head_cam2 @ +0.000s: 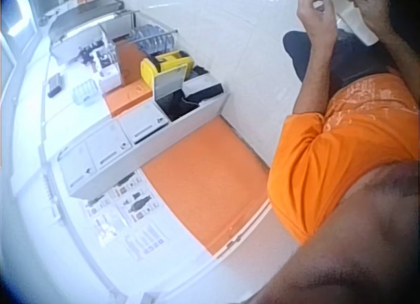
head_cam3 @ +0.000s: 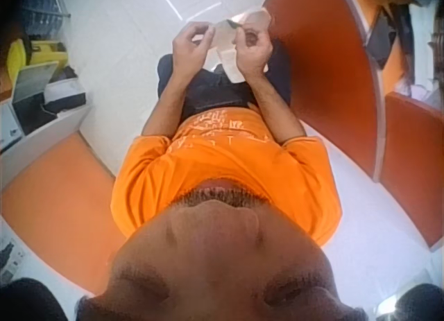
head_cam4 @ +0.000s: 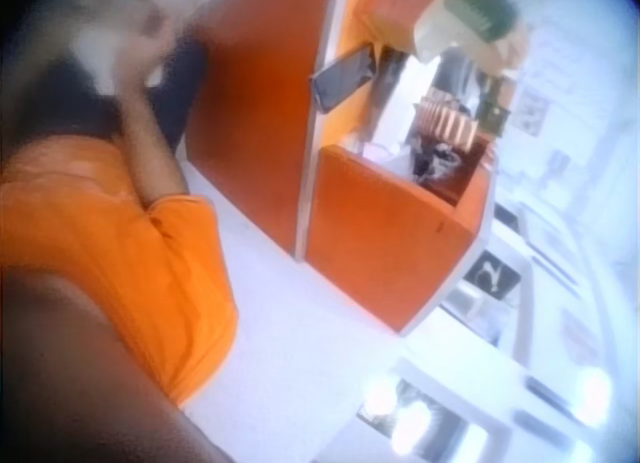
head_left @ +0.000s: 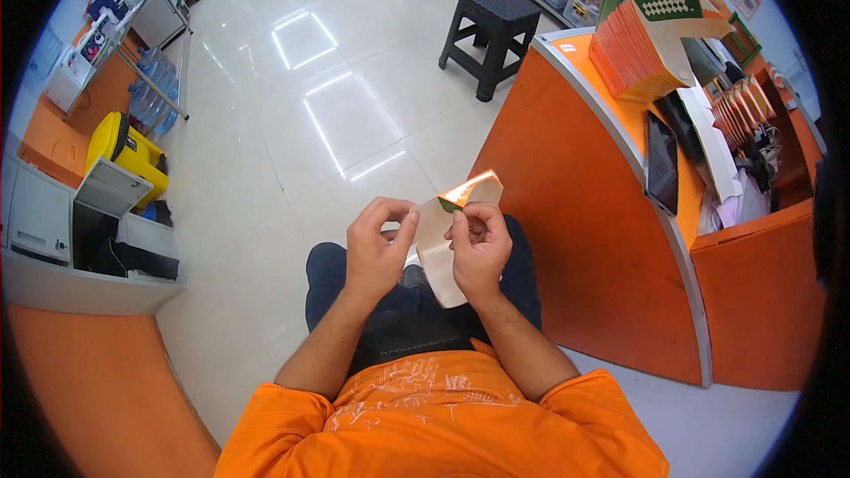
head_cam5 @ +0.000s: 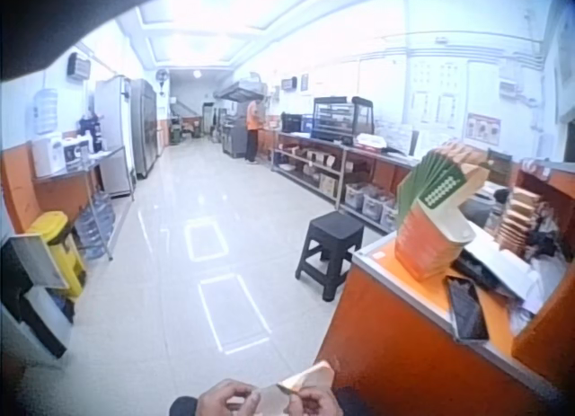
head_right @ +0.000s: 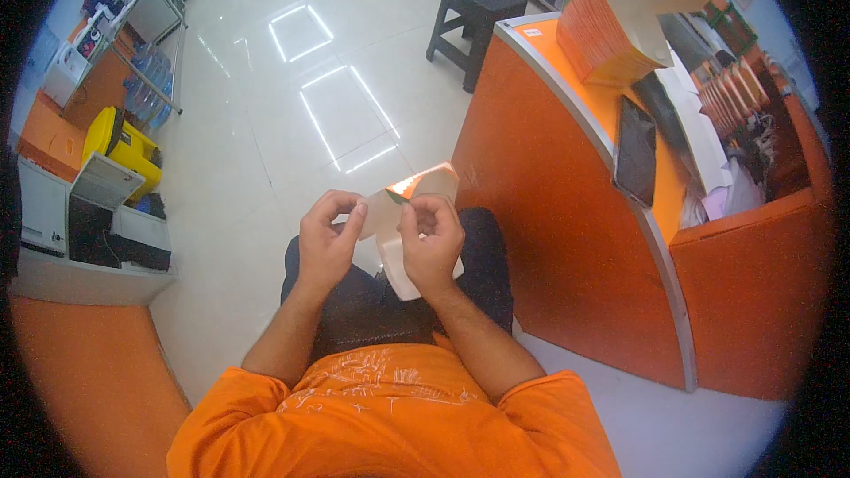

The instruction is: The person assembles cardboard food containers by folding the flaps and interlocking the tabs by hand.

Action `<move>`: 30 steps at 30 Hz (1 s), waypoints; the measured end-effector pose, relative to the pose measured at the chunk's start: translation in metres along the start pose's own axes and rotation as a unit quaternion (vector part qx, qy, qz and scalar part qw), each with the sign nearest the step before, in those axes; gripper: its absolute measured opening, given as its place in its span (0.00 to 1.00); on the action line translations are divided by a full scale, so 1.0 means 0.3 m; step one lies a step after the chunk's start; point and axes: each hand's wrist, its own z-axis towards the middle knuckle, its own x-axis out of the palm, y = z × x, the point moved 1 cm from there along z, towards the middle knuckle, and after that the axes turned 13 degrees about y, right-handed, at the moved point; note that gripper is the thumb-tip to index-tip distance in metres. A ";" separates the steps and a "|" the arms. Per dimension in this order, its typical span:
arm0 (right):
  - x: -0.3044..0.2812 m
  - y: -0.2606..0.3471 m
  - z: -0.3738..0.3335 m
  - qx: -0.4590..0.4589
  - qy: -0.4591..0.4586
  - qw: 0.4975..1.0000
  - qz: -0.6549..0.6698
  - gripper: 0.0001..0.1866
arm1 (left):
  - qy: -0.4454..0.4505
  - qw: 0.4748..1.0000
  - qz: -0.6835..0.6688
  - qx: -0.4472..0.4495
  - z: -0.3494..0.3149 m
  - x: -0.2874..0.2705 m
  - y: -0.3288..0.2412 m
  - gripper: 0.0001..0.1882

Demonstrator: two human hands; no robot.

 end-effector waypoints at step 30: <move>0.031 0.006 -0.022 -0.002 0.005 0.998 0.062 0.08 | -0.075 0.978 0.132 0.142 0.026 -0.021 0.046 0.05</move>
